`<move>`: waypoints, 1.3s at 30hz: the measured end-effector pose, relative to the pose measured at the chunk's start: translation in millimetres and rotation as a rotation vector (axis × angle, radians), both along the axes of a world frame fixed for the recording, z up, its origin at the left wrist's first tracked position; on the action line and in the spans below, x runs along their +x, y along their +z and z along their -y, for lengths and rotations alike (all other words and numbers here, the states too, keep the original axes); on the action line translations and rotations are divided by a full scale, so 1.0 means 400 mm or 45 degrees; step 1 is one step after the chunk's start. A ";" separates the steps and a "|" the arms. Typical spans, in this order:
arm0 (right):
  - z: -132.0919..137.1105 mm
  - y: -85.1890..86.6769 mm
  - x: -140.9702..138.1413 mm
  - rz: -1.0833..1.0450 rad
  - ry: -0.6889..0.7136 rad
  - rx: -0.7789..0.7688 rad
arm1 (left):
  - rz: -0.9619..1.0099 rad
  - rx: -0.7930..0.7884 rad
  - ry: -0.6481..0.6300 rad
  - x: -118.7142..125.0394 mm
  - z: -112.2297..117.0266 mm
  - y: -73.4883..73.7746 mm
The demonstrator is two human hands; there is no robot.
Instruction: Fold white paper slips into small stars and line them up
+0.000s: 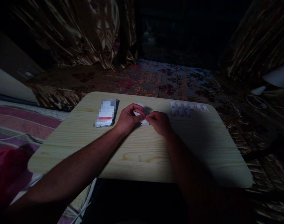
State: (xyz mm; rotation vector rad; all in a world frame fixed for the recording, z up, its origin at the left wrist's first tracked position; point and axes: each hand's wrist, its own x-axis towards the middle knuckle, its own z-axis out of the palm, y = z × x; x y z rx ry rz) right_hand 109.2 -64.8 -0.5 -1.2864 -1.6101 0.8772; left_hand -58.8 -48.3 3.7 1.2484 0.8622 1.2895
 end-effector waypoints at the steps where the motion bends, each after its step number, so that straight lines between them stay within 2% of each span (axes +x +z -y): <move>1: 0.000 -0.001 0.000 0.012 0.000 0.004 | 0.008 -0.001 0.000 0.000 0.000 0.000; 9: 0.008 0.008 -0.001 0.051 -0.027 0.039 | 0.099 -0.070 0.040 -0.003 0.006 0.009; 17: 0.009 0.013 -0.001 0.069 -0.039 0.027 | 0.158 -0.148 0.149 -0.010 0.001 0.022; 39: 0.001 0.002 0.003 0.057 -0.040 0.033 | 0.182 -0.136 0.129 -0.013 -0.003 0.020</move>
